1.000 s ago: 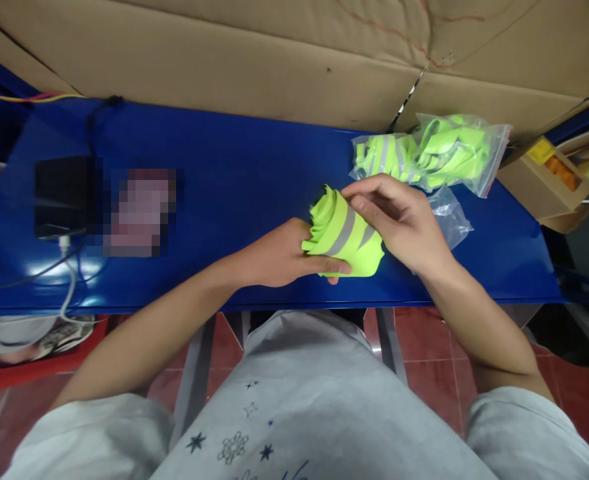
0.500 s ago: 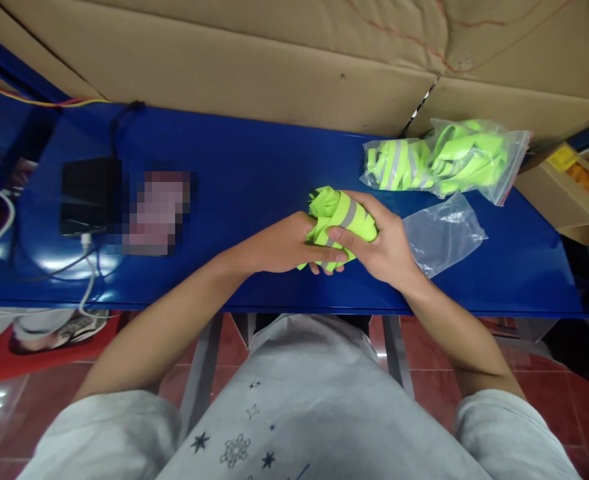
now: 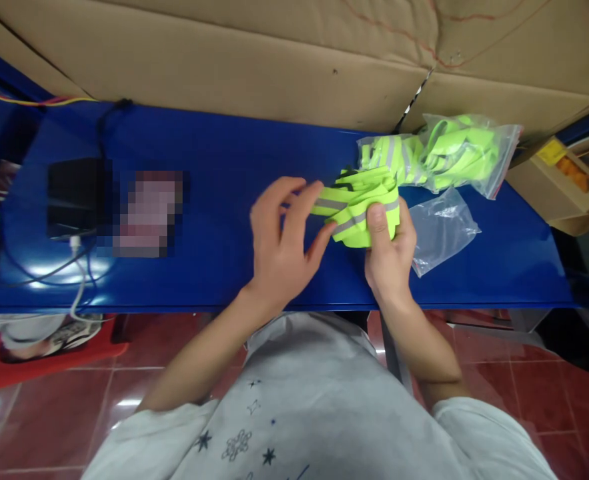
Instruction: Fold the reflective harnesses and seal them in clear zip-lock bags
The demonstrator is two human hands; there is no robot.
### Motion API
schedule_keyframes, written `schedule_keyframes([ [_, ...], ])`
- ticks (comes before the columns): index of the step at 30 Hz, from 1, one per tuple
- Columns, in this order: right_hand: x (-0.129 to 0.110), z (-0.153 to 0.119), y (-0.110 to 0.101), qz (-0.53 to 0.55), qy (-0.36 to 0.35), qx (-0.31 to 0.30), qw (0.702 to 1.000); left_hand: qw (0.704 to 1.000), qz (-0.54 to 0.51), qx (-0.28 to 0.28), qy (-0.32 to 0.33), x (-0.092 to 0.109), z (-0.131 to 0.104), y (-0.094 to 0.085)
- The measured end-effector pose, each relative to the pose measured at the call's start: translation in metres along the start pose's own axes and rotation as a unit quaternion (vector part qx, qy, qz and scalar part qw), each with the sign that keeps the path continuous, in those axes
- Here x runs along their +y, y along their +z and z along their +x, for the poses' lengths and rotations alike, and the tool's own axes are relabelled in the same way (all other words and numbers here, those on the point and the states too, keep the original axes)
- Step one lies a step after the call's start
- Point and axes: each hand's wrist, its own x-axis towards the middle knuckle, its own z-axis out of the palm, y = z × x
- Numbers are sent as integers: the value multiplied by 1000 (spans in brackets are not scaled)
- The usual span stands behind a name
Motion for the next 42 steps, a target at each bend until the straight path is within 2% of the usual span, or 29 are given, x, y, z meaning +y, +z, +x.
schedule_keyframes([
  [2,-4,-10,7,-47,-26,47,997,991,-96,-81,-47,13,-6,1],
  [4,-6,-20,13,-59,-30,66,996,959,-231,-119,-115,24,-11,4],
  [7,-7,-31,21,2,-21,39,999,920,-326,-91,-201,32,-14,7],
  [10,-6,-40,25,30,-11,10,999,908,-339,-38,-243,34,-18,10],
  [12,-5,-44,26,15,-16,16,1000,894,-360,-13,-265,32,-23,13],
  [17,3,-52,32,38,-54,21,998,848,-413,-36,-329,21,-32,20],
  [21,0,-60,35,46,-44,-58,996,798,-457,-39,-392,19,-35,21],
  [22,-2,-60,32,43,-51,-84,994,795,-459,-26,-396,18,-37,20],
  [24,-3,-56,18,16,-84,-108,990,809,-441,-1,-388,13,-44,14],
  [26,3,-46,-9,-73,-118,-77,987,835,-403,2,-374,4,-51,2],
  [28,19,-34,-44,-233,-111,-1,966,852,-369,-23,-371,-5,-57,-12],
  [30,39,-24,-78,-384,-70,55,919,854,-348,-61,-383,-9,-60,-25],
  [31,48,-22,-92,-429,-53,49,900,849,-343,-85,-393,-8,-60,-30],
  [33,61,-21,-110,-457,-42,37,888,834,-342,-135,-411,1,-58,-35],
  [35,63,-25,-113,-432,-52,27,900,811,-352,-190,-426,15,-56,-32],
  [39,45,-38,-94,-328,-63,-24,942,744,-394,-308,-444,40,-55,-15],
  [40,38,-42,-89,-311,-60,-52,947,742,-401,-318,-433,43,-55,-10],
  [42,28,-47,-82,-284,-56,-117,950,767,-401,-308,-396,45,-55,-3],
])
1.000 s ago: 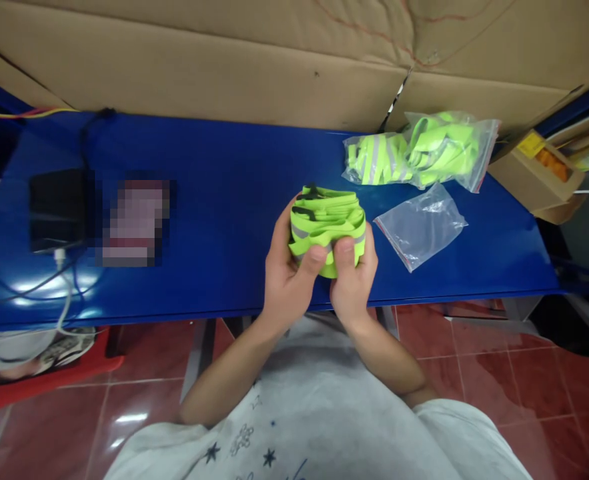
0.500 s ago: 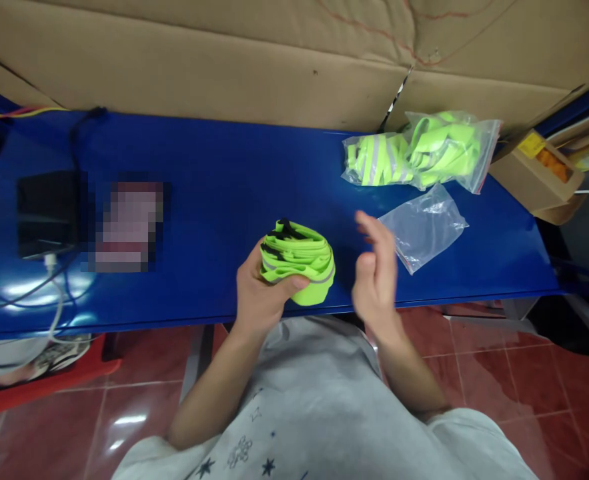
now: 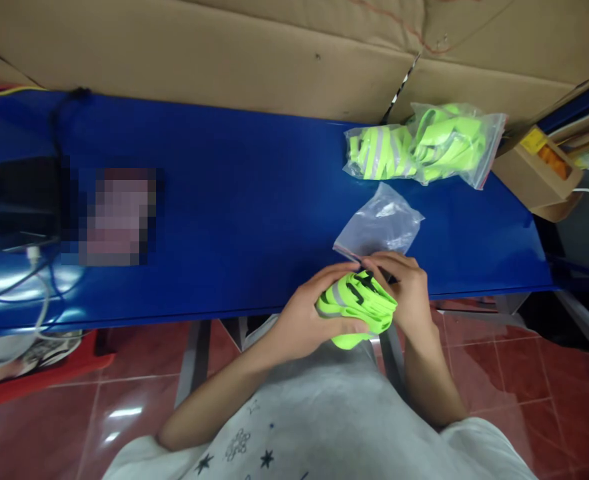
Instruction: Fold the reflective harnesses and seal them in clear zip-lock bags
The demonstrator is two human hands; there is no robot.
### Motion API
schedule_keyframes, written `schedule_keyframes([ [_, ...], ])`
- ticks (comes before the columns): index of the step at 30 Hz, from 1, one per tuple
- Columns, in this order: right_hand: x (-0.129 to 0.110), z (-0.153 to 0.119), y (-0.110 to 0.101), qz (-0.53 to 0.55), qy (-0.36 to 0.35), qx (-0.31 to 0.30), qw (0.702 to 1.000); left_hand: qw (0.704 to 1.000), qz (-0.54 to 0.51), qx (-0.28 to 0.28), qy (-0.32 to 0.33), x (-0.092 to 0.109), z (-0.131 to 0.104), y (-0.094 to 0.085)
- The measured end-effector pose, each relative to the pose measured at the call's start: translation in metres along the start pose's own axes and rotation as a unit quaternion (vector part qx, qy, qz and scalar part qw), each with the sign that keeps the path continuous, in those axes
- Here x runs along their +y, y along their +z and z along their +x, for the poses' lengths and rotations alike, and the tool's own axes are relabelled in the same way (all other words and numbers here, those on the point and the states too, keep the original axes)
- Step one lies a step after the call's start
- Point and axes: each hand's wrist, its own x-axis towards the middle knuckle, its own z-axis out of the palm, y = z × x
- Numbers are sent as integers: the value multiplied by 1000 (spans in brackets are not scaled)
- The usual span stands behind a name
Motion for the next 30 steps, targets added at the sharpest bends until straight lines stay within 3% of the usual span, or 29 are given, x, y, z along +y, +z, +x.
schedule_keyframes([
  [3,-11,-3,0,55,-9,-51,997,998,41,42,38,-1,5,1],
  [5,-14,-3,0,86,9,-39,996,996,61,56,37,1,4,0],
  [9,-21,-5,-1,147,56,14,988,996,89,4,-6,11,-2,-5],
  [12,-26,-9,-4,181,50,25,982,991,135,-17,-22,16,-4,-8],
  [18,-32,-18,-5,44,-120,55,990,965,263,17,9,10,-2,-9],
  [23,-30,-20,-4,8,-178,71,981,982,163,97,-3,0,-5,-12],
  [26,-29,-19,-6,-10,-221,59,973,988,125,86,9,1,-4,-17],
  [30,-30,-17,-8,-17,-247,57,967,977,196,65,55,6,3,-23],
])
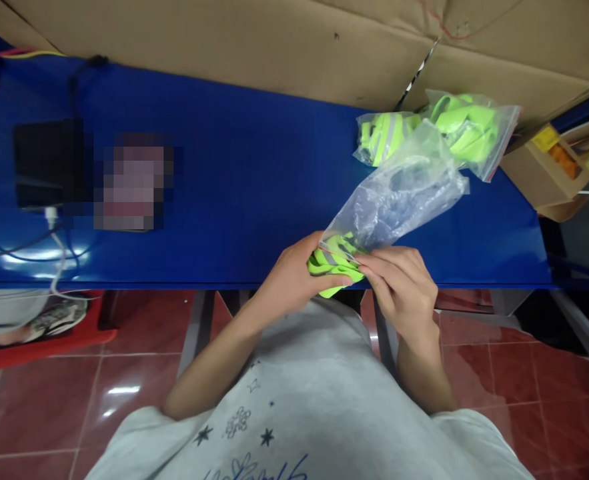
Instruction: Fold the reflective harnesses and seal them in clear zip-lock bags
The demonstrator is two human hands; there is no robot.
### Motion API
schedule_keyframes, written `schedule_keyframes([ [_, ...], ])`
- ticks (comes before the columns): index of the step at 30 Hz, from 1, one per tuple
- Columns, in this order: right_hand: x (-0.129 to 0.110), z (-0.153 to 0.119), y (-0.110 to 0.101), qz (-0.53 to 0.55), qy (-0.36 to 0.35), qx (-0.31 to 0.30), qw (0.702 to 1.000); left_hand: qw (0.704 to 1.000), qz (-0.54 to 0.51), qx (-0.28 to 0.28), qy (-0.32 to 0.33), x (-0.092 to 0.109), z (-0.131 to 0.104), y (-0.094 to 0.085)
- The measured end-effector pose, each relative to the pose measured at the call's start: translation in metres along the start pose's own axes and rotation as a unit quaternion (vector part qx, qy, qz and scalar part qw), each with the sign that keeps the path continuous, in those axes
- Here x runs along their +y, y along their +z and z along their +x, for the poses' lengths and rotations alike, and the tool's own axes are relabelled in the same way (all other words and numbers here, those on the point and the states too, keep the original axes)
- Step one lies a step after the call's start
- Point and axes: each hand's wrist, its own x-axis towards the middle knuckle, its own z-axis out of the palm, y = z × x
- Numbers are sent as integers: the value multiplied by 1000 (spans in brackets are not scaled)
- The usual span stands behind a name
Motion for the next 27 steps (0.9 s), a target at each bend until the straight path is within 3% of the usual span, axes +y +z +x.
schedule_keyframes([
  [4,-3,-6,4,-2,5,20,1000,998,-4,62,18,-3,3,2],
  [8,-9,-17,16,-31,-23,55,998,996,-43,73,-36,-5,4,4],
  [11,-13,-21,27,-36,-50,44,997,991,-92,94,-39,-6,8,5],
  [14,-13,-21,36,-45,-30,54,997,983,-144,108,-34,-7,11,6],
  [19,-10,-20,45,-37,-5,56,998,969,-239,56,-2,-9,7,7],
  [24,-3,-18,44,-99,-5,6,995,889,-445,-19,-103,-2,0,13],
  [27,1,-11,39,-124,-31,-37,991,888,-441,-25,-124,1,-1,18],
])
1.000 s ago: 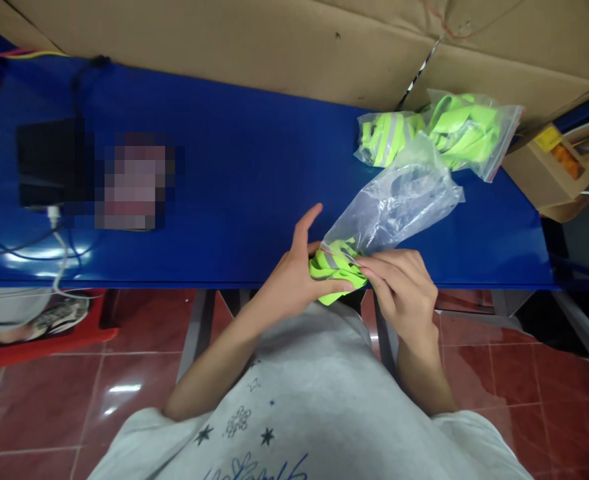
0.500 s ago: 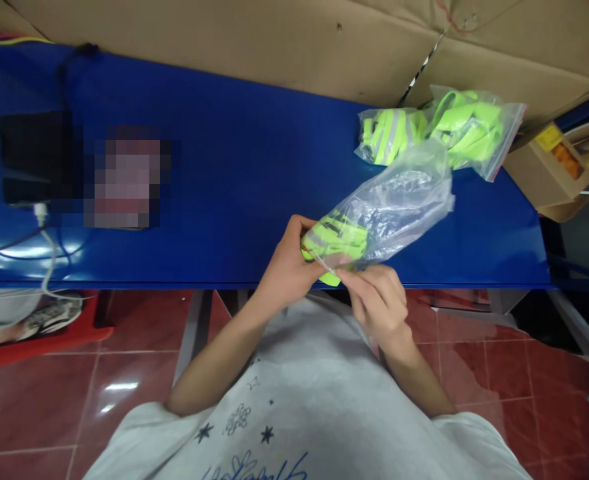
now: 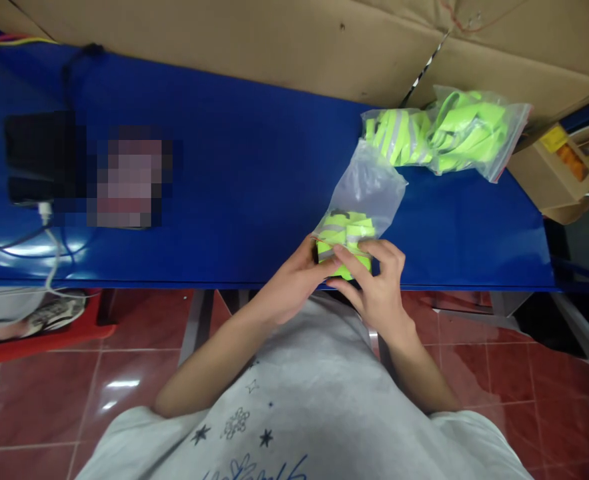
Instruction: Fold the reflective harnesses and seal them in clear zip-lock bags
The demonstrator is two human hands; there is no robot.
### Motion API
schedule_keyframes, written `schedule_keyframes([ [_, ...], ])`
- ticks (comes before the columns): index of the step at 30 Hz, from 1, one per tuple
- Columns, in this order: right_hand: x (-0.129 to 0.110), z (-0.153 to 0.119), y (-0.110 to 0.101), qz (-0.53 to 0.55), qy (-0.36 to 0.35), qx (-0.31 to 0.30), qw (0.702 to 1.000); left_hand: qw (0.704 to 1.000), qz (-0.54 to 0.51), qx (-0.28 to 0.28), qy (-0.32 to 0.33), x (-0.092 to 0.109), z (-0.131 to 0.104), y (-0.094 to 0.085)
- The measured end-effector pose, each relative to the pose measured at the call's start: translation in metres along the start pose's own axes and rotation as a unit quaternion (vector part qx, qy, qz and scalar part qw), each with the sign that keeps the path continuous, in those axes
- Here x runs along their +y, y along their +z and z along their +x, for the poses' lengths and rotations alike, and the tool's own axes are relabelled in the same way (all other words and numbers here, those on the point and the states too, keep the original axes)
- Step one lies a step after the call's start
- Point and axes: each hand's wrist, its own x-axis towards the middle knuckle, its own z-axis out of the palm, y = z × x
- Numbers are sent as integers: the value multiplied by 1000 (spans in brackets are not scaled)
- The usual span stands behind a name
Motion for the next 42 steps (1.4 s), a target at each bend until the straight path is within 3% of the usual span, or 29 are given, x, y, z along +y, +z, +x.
schedule_keyframes([
  [4,6,7,-2,-34,-45,-27,998,996,87,1,13,-3,2,0],
  [9,20,14,-10,9,-89,51,995,969,232,-72,44,7,-17,-5],
  [11,23,21,-19,85,-26,89,992,928,357,-27,102,17,-24,-8],
  [14,20,36,-31,218,94,124,964,814,495,119,280,41,-22,-9],
  [15,18,43,-33,251,112,112,955,785,518,125,316,52,-17,-9],
  [17,16,58,-34,292,117,75,946,769,554,62,313,74,-4,-5],
  [20,21,85,-28,297,131,98,941,776,584,-15,236,103,17,4],
  [23,36,113,-19,283,118,129,943,795,560,-6,234,116,34,7],
  [27,47,134,-14,227,23,87,970,800,541,-2,260,117,53,-1],
  [29,46,135,-16,232,-17,43,972,800,539,-25,261,116,59,-6],
  [32,45,135,-24,266,-57,-80,959,826,496,-80,254,115,66,-11],
  [35,54,141,-32,306,-71,-219,924,853,462,-115,214,111,69,-13],
  [37,65,147,-35,352,-62,-265,895,876,429,-123,183,109,70,-14],
  [39,76,151,-33,389,-21,-228,892,910,369,-106,156,108,70,-17],
  [42,90,151,-21,358,49,-100,927,954,266,-74,114,108,70,-25],
])
